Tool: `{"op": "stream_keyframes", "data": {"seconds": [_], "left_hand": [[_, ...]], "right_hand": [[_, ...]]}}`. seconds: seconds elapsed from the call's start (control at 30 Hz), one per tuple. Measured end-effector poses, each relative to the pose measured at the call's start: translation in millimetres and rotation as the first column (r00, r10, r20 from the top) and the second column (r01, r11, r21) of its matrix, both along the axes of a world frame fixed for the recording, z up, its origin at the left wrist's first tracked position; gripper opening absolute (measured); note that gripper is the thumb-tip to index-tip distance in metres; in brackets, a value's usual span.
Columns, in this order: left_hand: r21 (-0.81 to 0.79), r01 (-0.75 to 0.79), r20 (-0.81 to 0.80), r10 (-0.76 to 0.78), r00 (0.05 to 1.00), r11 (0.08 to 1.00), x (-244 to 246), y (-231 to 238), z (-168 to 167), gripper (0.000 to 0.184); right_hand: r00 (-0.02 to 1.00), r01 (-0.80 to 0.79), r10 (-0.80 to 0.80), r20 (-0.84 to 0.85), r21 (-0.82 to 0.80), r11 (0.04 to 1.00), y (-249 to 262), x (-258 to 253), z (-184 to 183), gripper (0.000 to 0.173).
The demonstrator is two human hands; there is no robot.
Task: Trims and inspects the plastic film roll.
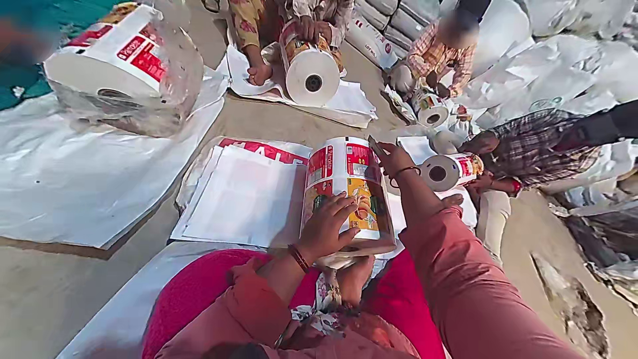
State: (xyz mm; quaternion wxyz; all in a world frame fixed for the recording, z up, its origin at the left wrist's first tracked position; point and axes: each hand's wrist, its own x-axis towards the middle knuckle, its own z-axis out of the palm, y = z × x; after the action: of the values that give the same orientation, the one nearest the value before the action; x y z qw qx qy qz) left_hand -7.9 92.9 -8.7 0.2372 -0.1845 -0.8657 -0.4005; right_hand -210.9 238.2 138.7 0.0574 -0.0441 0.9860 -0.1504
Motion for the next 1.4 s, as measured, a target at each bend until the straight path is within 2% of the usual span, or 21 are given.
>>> {"op": "stream_keyframes", "data": {"seconds": [0.33, 0.43, 0.53, 0.77, 0.93, 1.07, 1.17, 1.27, 1.33, 1.37, 1.4], "left_hand": [[0.010, -0.011, -0.029, 0.012, 0.999, 1.000, -2, 5, 0, 0.050], [0.025, -0.006, -0.024, 0.007, 1.000, 1.000, 0, 4, 3, 0.049], [0.084, -0.062, -0.051, 0.067, 0.996, 0.995, 2, 5, 2, 0.049], [0.090, -0.145, -0.137, 0.156, 0.978, 0.985, 4, 7, 1, 0.047], [0.102, -0.157, -0.176, 0.174, 0.969, 0.982, 7, 8, 5, 0.054], [0.080, -0.169, -0.170, 0.180, 0.969, 0.982, 13, 7, 10, 0.058], [0.071, -0.161, -0.209, 0.173, 0.962, 0.984, 8, 8, 9, 0.059], [0.073, -0.155, -0.217, 0.167, 0.962, 0.985, 7, 8, 6, 0.059], [0.081, -0.146, -0.219, 0.160, 0.963, 0.986, 7, 8, 6, 0.060], [0.086, -0.143, -0.219, 0.159, 0.963, 0.986, 6, 8, 7, 0.061], [0.089, -0.139, -0.219, 0.156, 0.963, 0.986, 6, 7, 8, 0.061]], "right_hand": [[0.997, -0.067, 0.063, 0.033, 0.143, 0.987, -5, 3, 14, 0.044], [0.992, -0.101, 0.089, 0.094, 0.138, 0.985, -2, 4, 18, 0.045], [0.989, -0.098, 0.085, 0.121, 0.108, 0.989, 2, 19, 20, 0.045], [0.976, -0.147, 0.120, 0.181, 0.142, 0.979, 20, 81, 30, 0.046], [0.967, -0.080, 0.064, 0.246, 0.053, 0.995, 37, 125, 28, 0.048], [0.961, -0.090, 0.067, 0.269, 0.072, 0.993, 44, 166, 28, 0.048], [0.959, -0.170, 0.124, 0.256, 0.166, 0.971, 51, 201, 35, 0.051], [0.933, -0.301, 0.217, 0.288, 0.291, 0.908, 62, 242, 41, 0.054], [0.884, -0.422, 0.290, 0.367, 0.357, 0.834, 78, 272, 45, 0.049], [0.844, -0.476, 0.308, 0.438, 0.348, 0.808, 85, 288, 45, 0.041], [0.801, -0.457, 0.241, 0.548, 0.301, 0.837, 90, 306, 43, 0.042]]}}
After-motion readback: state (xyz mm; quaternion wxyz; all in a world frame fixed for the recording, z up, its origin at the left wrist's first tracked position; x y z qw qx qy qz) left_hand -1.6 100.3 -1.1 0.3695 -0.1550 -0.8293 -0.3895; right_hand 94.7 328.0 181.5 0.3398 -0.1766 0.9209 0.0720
